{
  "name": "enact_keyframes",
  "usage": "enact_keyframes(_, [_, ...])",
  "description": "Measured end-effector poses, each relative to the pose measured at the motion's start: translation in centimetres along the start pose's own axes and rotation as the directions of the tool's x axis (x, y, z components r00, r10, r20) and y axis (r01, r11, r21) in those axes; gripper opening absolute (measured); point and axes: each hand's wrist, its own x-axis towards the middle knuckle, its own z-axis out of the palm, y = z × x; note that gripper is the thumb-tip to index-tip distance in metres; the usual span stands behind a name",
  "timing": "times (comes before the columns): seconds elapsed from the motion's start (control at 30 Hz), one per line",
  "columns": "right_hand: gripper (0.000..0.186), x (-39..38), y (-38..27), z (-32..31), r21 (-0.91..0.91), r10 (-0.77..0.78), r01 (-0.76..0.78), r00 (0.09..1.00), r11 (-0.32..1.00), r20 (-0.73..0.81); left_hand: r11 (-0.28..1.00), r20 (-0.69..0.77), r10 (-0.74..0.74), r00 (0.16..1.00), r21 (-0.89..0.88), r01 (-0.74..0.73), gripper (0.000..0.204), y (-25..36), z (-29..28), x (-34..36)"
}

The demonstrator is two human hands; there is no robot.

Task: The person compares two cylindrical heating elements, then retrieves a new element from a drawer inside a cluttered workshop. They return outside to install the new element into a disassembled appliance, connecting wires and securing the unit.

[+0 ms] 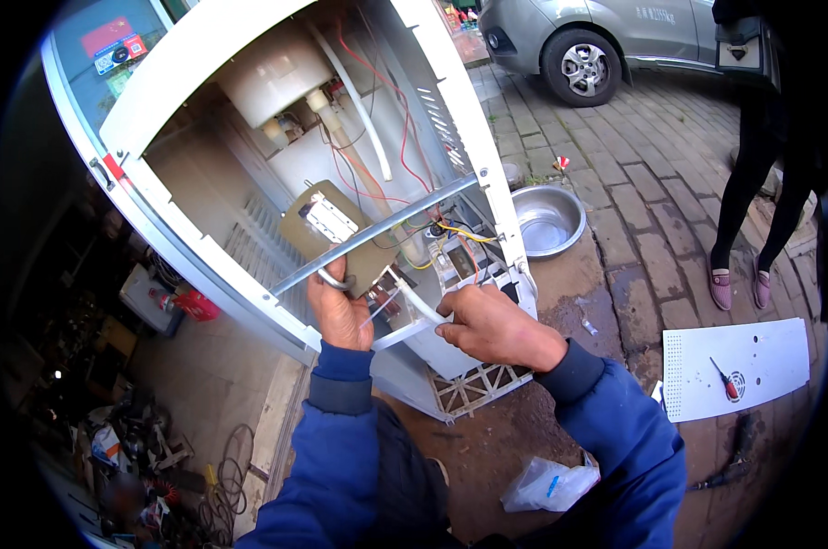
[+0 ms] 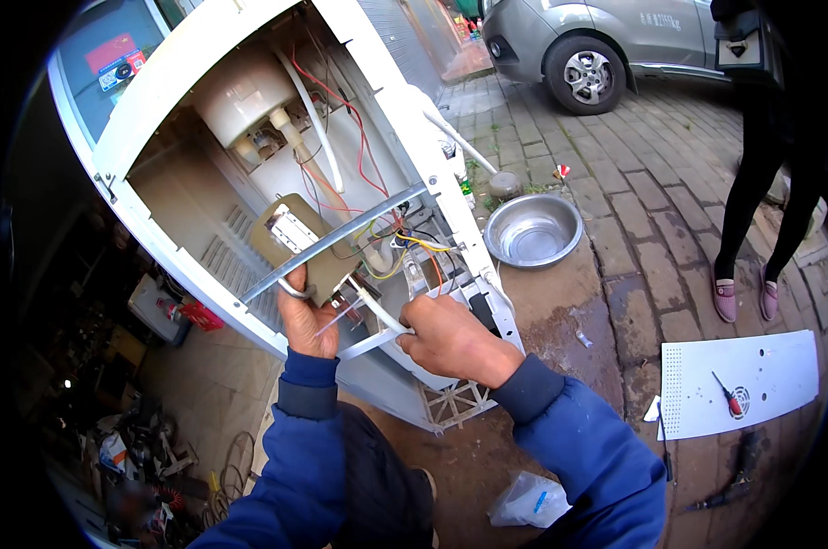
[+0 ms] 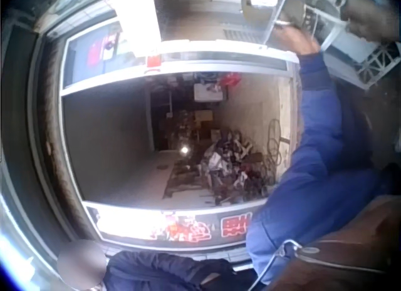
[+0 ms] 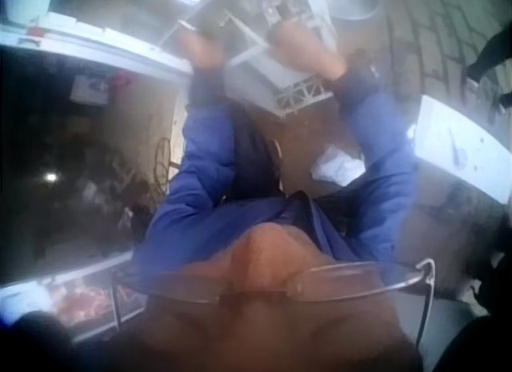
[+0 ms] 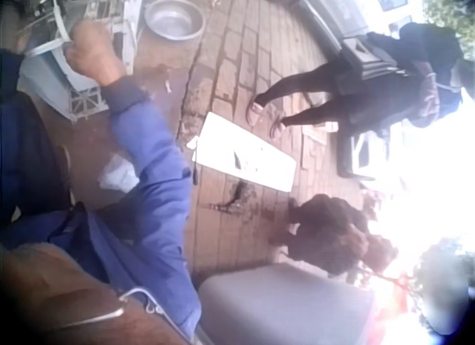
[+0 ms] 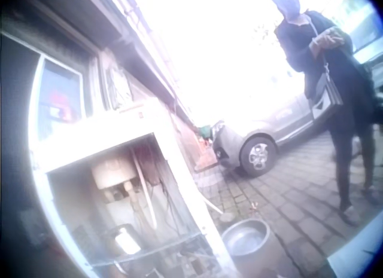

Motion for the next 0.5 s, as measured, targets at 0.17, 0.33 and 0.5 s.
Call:
enact_keyframes(0.17, [0.025,-0.2,-0.5,0.3,0.001,0.037,-0.037,0.999,0.999,-0.010,0.979,-0.020,-0.202,0.979,-0.024,0.201,0.047,-0.6,-2.0,-0.2])
enact_keyframes(0.33, [0.024,1.0,-1.2,1.3,0.079,0.004,0.018,0.965,0.997,-0.263,0.965,-0.049,-0.233,0.971,-0.133,0.225,0.052,-3.0,-2.7,3.3])
enact_keyframes(0.5, [0.023,1.8,0.1,2.5,0.018,0.016,-0.011,0.931,1.000,-0.365,0.952,-0.019,-0.265,0.964,-0.162,0.258,0.048,-3.5,-0.4,2.8])
